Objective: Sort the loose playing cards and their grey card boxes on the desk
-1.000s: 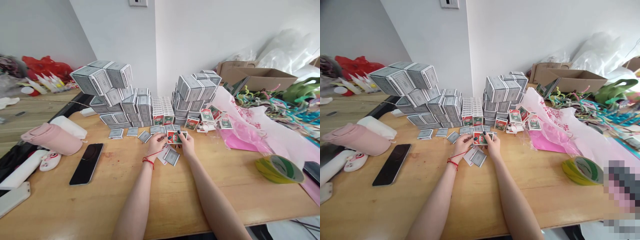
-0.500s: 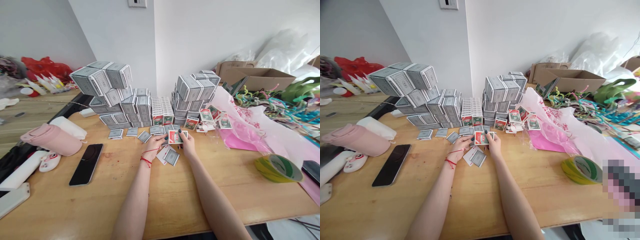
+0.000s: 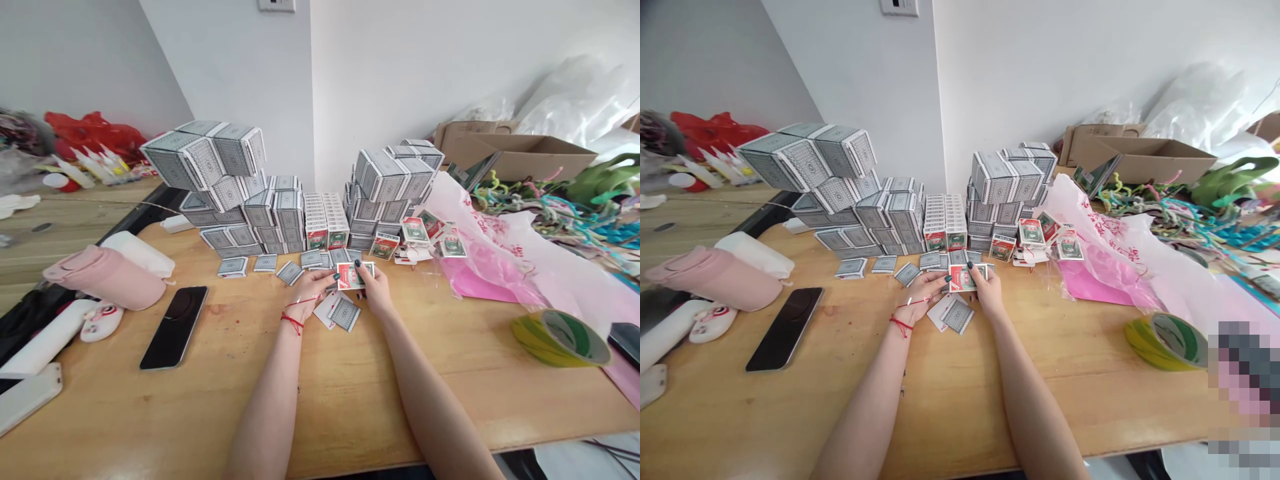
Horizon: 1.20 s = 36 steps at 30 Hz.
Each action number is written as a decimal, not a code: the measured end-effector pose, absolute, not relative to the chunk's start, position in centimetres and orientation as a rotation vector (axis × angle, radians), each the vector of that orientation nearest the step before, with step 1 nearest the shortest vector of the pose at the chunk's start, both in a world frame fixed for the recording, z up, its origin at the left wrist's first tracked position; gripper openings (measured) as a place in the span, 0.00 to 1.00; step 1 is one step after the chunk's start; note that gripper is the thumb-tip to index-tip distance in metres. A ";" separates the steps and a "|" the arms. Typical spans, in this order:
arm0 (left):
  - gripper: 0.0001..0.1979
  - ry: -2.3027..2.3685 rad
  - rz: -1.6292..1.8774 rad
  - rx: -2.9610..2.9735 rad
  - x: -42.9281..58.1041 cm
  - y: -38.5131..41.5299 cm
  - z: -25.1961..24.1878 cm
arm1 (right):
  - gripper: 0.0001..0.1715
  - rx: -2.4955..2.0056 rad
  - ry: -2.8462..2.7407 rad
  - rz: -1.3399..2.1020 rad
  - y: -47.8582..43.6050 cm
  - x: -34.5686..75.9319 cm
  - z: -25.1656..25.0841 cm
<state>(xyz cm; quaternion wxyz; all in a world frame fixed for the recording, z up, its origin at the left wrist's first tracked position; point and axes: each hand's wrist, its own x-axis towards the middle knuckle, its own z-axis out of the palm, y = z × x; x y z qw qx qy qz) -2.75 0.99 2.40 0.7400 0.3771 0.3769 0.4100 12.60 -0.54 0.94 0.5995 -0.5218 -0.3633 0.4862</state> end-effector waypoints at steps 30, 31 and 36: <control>0.18 0.977 1.179 1.113 -1.8 0.8 1.6 | 0.29 -0.828 -0.643 1.334 0.0 13.3 0.0; 0.21 0.938 1.115 1.023 -1.9 0.8 1.6 | 0.30 -0.838 -0.656 1.325 0.0 13.3 -0.1; 0.27 0.815 0.954 0.760 -2.5 1.0 1.7 | 0.33 -0.867 -0.743 1.338 -0.3 13.3 0.1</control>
